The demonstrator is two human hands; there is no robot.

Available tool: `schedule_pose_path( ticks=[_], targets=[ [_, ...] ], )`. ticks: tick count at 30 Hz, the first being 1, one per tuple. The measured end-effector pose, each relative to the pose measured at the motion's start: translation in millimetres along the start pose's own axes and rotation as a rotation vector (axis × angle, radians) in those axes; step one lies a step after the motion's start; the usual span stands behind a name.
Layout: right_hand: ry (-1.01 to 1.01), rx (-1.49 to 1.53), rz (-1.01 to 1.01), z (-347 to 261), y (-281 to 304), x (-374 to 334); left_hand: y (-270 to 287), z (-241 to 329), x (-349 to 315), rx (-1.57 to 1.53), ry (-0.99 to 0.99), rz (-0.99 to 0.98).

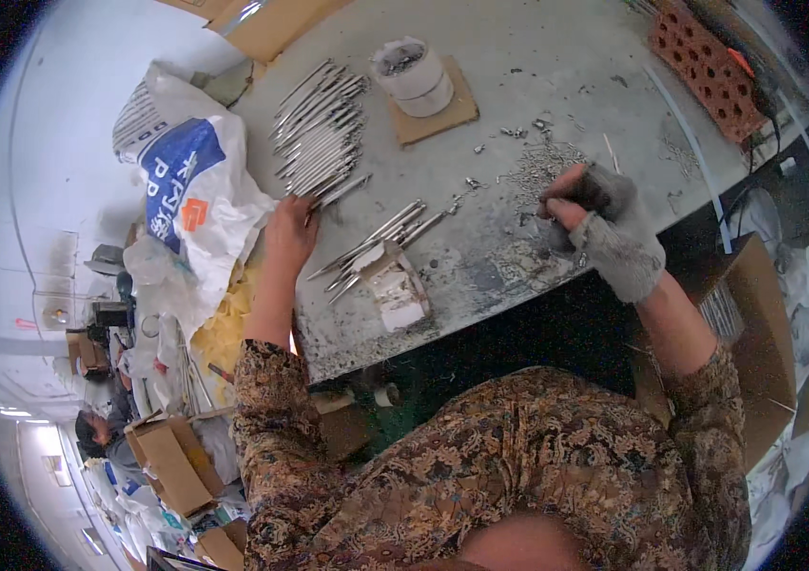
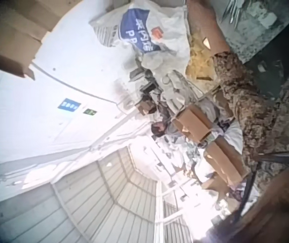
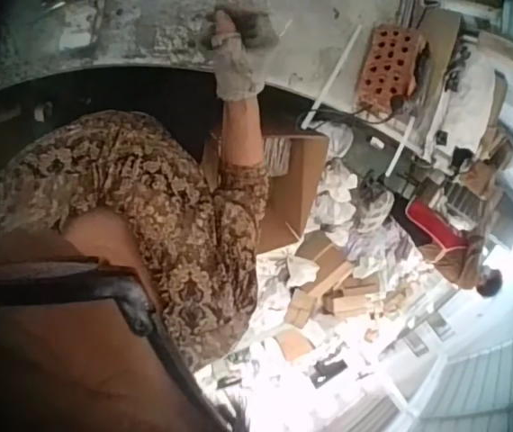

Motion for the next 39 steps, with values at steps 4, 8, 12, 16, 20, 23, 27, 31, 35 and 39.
schedule_pose_path(
  ticks=[4, 8, 12, 16, 20, 23, 27, 31, 35, 39],
  targets=[
    [-0.010, 0.026, -0.030, 1.0, -2.3, 19.2, 12.9, 63.5, 48.9, -0.320, 0.053, 0.056],
    [0.022, 0.041, -0.043, -11.9, -6.2, 31.6, -15.6, 92.9, 56.9, -0.445, -0.002, -0.358],
    [0.012, 0.067, -0.104, -21.7, -4.1, 37.6, -20.8, 89.4, 56.6, -0.455, -0.001, -0.402],
    [0.010, 0.183, -0.228, -26.9, -1.1, 33.3, 22.6, 94.5, 50.5, -0.341, -0.232, 0.238],
    [-0.061, 0.380, -0.310, -24.2, 3.3, 21.6, 83.8, 137.4, 45.5, -0.517, 0.043, 0.455],
    [-0.093, 0.369, -0.295, -15.1, 0.1, 20.3, 56.2, 181.3, 32.7, -1.311, 0.293, 0.338],
    [-0.166, 0.351, -0.370, -3.9, -15.4, 18.3, -1.6, 215.8, 41.2, -1.511, 0.333, 0.225],
    [-0.175, 0.375, -0.327, -1.1, -13.8, 21.5, -31.7, 232.9, 60.6, -1.612, 0.315, 0.179],
    [-0.209, 0.491, -0.172, 8.8, 7.9, 22.9, -42.2, 237.6, 59.8, -1.698, 0.452, 0.033],
    [-0.225, 0.586, -0.045, 25.5, 24.4, 21.2, -42.2, 237.4, 56.3, -1.745, 0.421, 0.029]
  ],
)
Point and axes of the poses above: each hand's wrist, its own x-axis towards the middle knuckle, its own y-axis out of the back of the hand, z = x × y, the point moved 6 cm from there along x, towards the middle knuckle, and after that the axes turned 12 degrees about -y, right-handed, at the moved point
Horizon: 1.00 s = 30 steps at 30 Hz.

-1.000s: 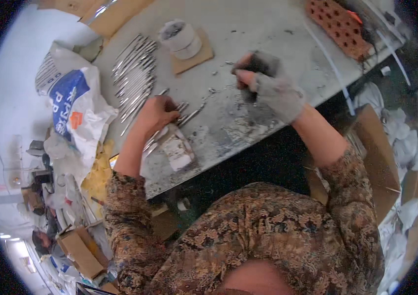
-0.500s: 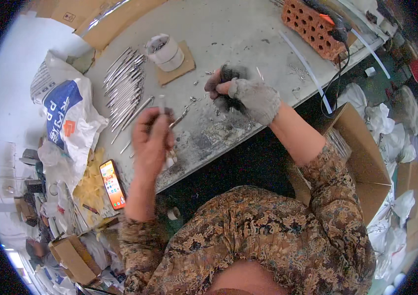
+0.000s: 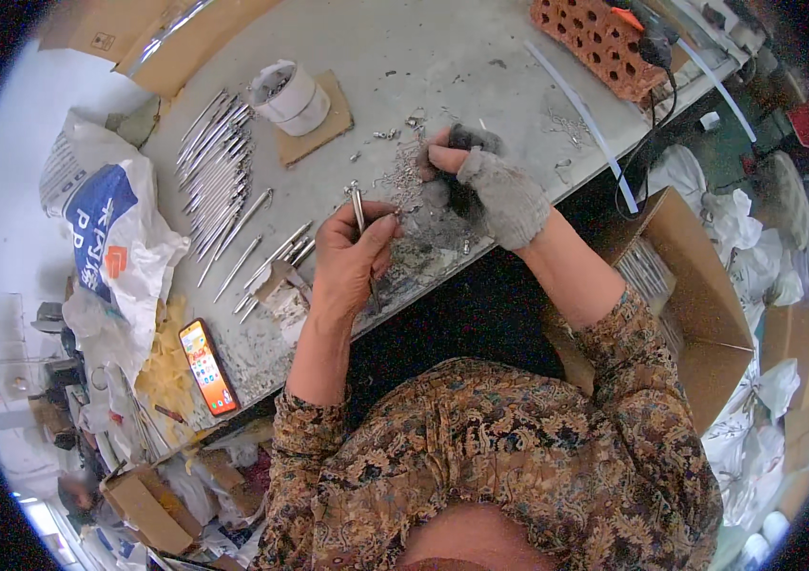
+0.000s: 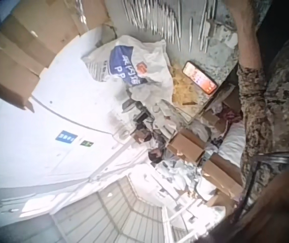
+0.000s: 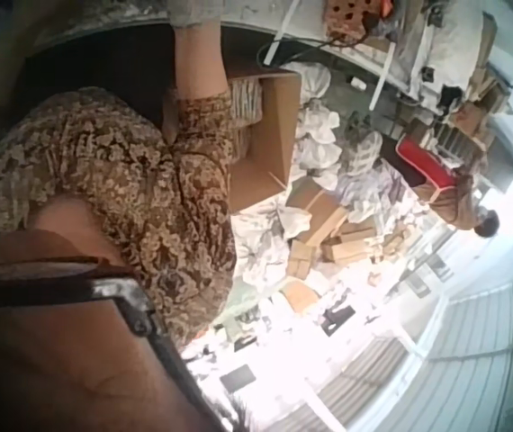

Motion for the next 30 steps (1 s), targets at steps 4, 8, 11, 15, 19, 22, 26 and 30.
schedule_pose_path(
  ticks=[4, 8, 11, 15, 19, 22, 26, 30],
  targets=[
    [0.039, -0.109, -0.003, 1.7, 7.4, 1.1, 1.1, -4.8, 2.5, -0.073, 0.015, 0.038],
    [0.111, -0.833, 0.029, -2.2, -12.3, -7.8, -0.2, -2.0, 3.1, 0.031, 0.028, 0.037],
    [0.675, -1.117, 0.025, -4.8, -25.3, -15.3, -7.7, 2.5, 5.0, 0.200, -0.037, 0.005],
    [0.374, -1.011, 0.013, 2.9, -29.4, -14.8, -4.2, 8.7, 6.2, 0.306, -0.063, 0.045],
    [0.068, -0.845, -0.043, 9.2, -9.4, -6.9, -0.5, 16.8, 4.6, 0.164, -0.048, 0.050],
    [0.404, -0.963, 0.122, -9.7, 5.4, -10.8, 3.4, 27.8, 3.9, 0.128, -0.062, 0.043],
    [0.482, -0.784, 0.105, -17.6, -14.2, -22.6, 11.1, 28.4, -2.8, 0.233, -0.021, 0.024],
    [0.074, -0.556, -0.125, 7.9, -43.7, -14.0, 2.8, 29.3, -1.2, 0.254, -0.019, -0.002]
  ],
)
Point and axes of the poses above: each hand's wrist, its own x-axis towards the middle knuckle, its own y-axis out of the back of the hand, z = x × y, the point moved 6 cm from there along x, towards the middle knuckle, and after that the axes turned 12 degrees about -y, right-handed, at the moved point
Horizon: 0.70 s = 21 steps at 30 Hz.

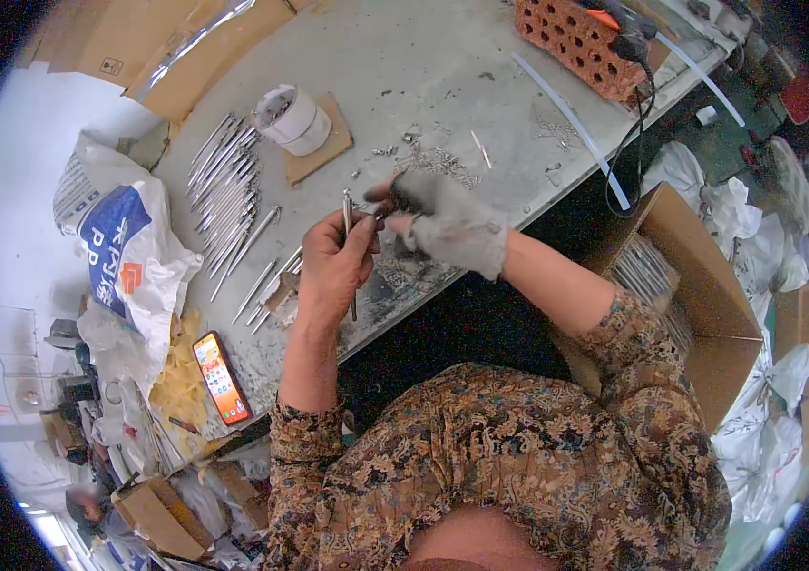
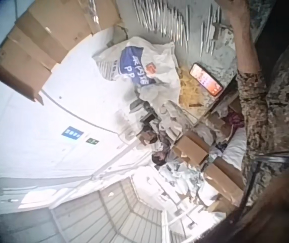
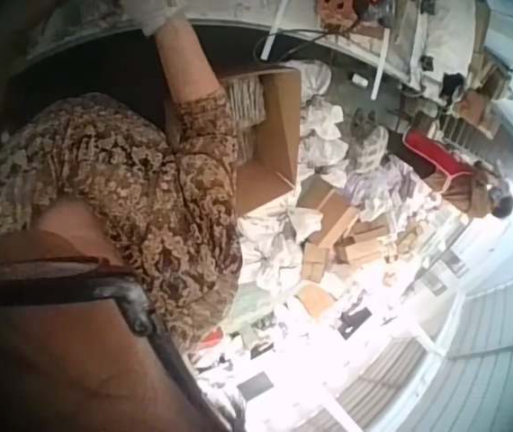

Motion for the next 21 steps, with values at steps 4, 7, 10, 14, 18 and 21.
schedule_pose_path(
  ticks=[4, 7, 10, 14, 18, 21],
  targets=[
    [0.147, -0.323, 0.046, 15.6, 1.9, 12.7, -3.0, 3.1, 4.8, 0.111, -0.047, -0.035],
    [0.303, -0.621, 0.175, 3.0, 4.2, 2.7, 4.3, -7.1, 3.5, 0.167, -0.018, -0.047],
    [0.298, -0.625, 0.262, -9.5, 8.6, -6.6, 4.2, -8.4, 3.8, 0.189, -0.001, -0.054],
    [0.087, -0.001, 0.046, 20.8, 3.4, 7.2, -3.1, -11.1, 6.7, 0.166, -0.023, -0.095],
    [0.172, -0.298, 0.078, 13.5, 6.3, 2.3, -4.3, -10.4, 4.6, 0.024, 0.061, -0.071],
    [0.334, -0.799, 0.244, -0.6, 6.6, -6.5, -4.1, -12.8, 1.2, -0.098, 0.118, -0.109]
  ],
)
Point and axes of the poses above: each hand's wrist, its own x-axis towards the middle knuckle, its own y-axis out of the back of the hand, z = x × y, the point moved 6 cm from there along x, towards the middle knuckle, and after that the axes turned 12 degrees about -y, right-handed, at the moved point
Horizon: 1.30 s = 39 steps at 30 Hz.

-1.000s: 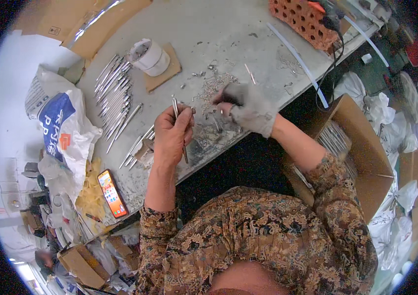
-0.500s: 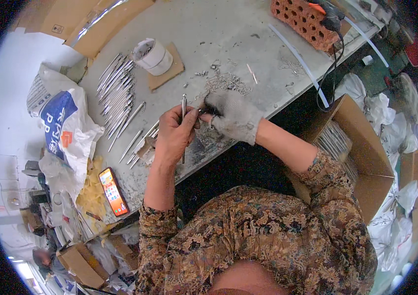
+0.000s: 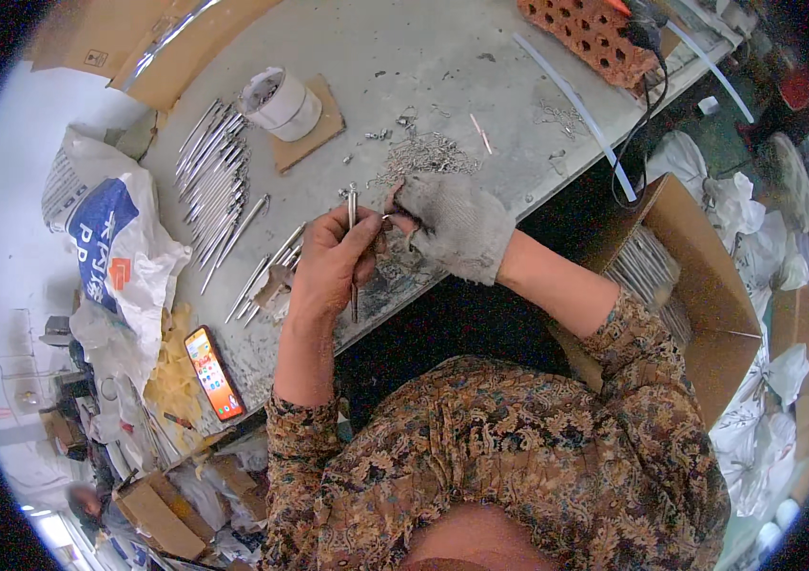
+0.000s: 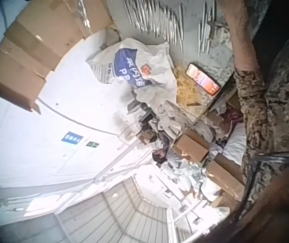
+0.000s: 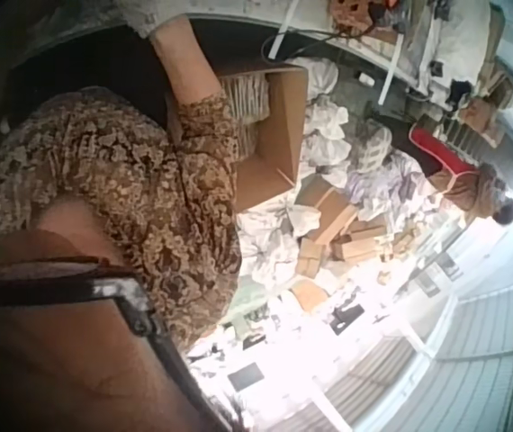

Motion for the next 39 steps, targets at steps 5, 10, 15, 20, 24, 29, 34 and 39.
schedule_pose_path(
  ticks=[5, 10, 15, 20, 24, 29, 34, 39],
  targets=[
    [-0.100, 0.145, 0.017, 1.9, 6.9, 0.0, 2.2, -1.0, -2.9, 0.003, -0.012, 0.017],
    [-0.046, 0.150, 0.063, 0.6, 3.7, 1.7, 4.4, -1.1, -0.4, 0.125, -0.069, 0.037],
    [-0.011, 0.106, 0.068, 0.4, 2.2, 1.9, 4.7, 6.1, 1.6, 0.334, -0.193, 0.040],
    [-0.028, 0.158, 0.042, 4.4, -1.7, 3.6, 7.4, 6.7, 1.3, 0.446, -0.200, 0.082],
    [-0.089, 0.181, 0.016, 6.9, -1.4, 4.6, 7.0, 4.7, 2.8, 0.369, -0.198, 0.123],
    [0.016, -0.005, 0.123, -5.3, -2.0, 0.2, 4.2, 4.4, -1.8, 0.384, -0.247, 0.155],
    [0.144, -0.344, 0.192, -12.4, -13.6, -9.1, -5.5, 12.5, -6.8, 0.626, -0.260, 0.169],
    [0.184, -0.473, 0.297, -15.9, -15.0, -7.4, -4.4, 14.0, -9.3, 0.675, -0.290, 0.212]
  ],
)
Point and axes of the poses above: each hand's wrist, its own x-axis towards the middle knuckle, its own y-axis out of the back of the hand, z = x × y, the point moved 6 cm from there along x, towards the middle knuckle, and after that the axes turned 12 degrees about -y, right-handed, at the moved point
